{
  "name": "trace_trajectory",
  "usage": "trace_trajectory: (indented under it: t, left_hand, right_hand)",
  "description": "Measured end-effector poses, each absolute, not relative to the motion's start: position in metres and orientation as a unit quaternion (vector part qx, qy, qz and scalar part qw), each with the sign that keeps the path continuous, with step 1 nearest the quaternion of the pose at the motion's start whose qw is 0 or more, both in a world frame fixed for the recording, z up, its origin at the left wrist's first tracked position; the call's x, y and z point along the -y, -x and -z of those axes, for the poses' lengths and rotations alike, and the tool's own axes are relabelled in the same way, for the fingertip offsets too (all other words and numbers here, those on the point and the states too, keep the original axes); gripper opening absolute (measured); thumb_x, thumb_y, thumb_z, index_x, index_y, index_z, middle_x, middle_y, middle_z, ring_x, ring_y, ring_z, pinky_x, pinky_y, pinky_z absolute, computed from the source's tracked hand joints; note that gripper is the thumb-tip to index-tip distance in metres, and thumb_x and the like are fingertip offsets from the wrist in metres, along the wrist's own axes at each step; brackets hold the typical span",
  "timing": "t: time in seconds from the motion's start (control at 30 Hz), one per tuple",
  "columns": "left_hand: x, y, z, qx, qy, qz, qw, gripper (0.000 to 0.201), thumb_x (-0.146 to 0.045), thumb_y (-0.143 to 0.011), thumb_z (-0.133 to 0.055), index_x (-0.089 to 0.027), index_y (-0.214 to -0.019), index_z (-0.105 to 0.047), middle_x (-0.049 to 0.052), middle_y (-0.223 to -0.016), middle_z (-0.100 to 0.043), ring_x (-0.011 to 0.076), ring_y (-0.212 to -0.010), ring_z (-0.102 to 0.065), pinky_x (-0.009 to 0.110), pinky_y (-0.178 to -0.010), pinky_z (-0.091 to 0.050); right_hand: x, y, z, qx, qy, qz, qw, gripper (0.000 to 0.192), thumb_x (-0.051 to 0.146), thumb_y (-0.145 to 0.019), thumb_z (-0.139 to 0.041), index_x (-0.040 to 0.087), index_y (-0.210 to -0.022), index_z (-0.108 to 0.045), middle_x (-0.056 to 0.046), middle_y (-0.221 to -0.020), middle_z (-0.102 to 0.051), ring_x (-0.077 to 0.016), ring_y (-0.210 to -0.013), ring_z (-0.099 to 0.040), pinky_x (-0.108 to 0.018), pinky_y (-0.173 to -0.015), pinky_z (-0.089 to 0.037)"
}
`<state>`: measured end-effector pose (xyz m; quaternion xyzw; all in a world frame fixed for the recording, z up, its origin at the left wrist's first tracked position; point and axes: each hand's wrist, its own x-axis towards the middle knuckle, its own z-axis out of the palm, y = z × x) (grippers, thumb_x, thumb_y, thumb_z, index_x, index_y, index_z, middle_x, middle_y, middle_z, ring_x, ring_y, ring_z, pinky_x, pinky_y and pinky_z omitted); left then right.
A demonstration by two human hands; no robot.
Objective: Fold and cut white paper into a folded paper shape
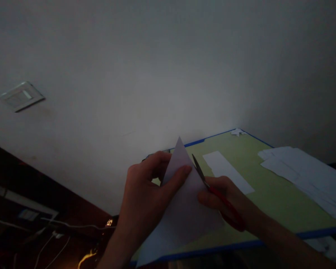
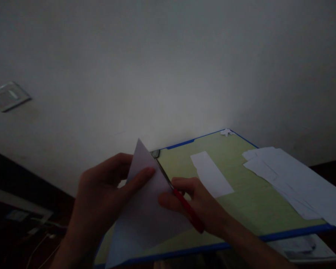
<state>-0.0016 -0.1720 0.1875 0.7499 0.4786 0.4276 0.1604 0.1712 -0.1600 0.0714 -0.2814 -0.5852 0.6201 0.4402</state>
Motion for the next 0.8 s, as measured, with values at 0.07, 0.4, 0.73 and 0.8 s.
trace_trajectory:
  t: [0.07, 0.4, 0.73, 0.8]
  left_hand:
    - [0.1717, 0.0021, -0.1864, -0.482, -0.75, -0.426, 0.155, 0.013, -0.032, -0.081, -0.077, -0.02, -0.086, -0.075, 0.003, -0.079, -0.078, 0.0171, -0.065, -0.073, 0.022, -0.055, -0.058]
    - [0.1714, 0.0025, -0.1837, -0.482, -0.743, -0.436, 0.162, 0.013, -0.032, -0.082, -0.077, -0.02, -0.087, -0.074, 0.004, -0.081, -0.079, 0.0179, -0.067, -0.073, 0.022, -0.054, -0.057]
    - [0.1716, 0.0016, -0.1851, -0.482, -0.736, -0.439, 0.181, 0.014, -0.032, -0.081, -0.077, -0.02, -0.088, -0.074, 0.004, -0.082, -0.079, 0.0174, -0.067, -0.073, 0.021, -0.053, -0.056]
    - [0.1723, 0.0012, -0.1854, -0.48, -0.737, -0.439, 0.185, 0.013, -0.032, -0.081, -0.078, -0.02, -0.087, -0.074, 0.003, -0.081, -0.078, 0.0171, -0.066, -0.073, 0.021, -0.053, -0.056]
  right_hand:
    - [0.1612, -0.1703, -0.0732, 0.582, 0.285, -0.621, 0.442, 0.04, 0.053, -0.082, -0.074, 0.015, -0.076, -0.063, -0.002, -0.074, -0.06, -0.0139, -0.067, -0.052, -0.025, -0.058, -0.04]
    - [0.1617, -0.1708, -0.074, 0.588, 0.302, -0.602, 0.447, 0.037, 0.051, -0.082, -0.076, 0.015, -0.081, -0.067, -0.001, -0.076, -0.059, -0.014, -0.069, -0.052, -0.024, -0.058, -0.041]
    - [0.1655, -0.1693, -0.0767, 0.592, 0.314, -0.583, 0.458, 0.039, 0.055, -0.082, -0.075, 0.016, -0.08, -0.068, -0.002, -0.076, -0.061, -0.0148, -0.07, -0.053, -0.024, -0.06, -0.043]
    - [0.1673, -0.1687, -0.0776, 0.596, 0.32, -0.571, 0.466, 0.04, 0.055, -0.082, -0.074, 0.016, -0.077, -0.067, -0.002, -0.076, -0.06, -0.015, -0.07, -0.053, -0.024, -0.06, -0.043]
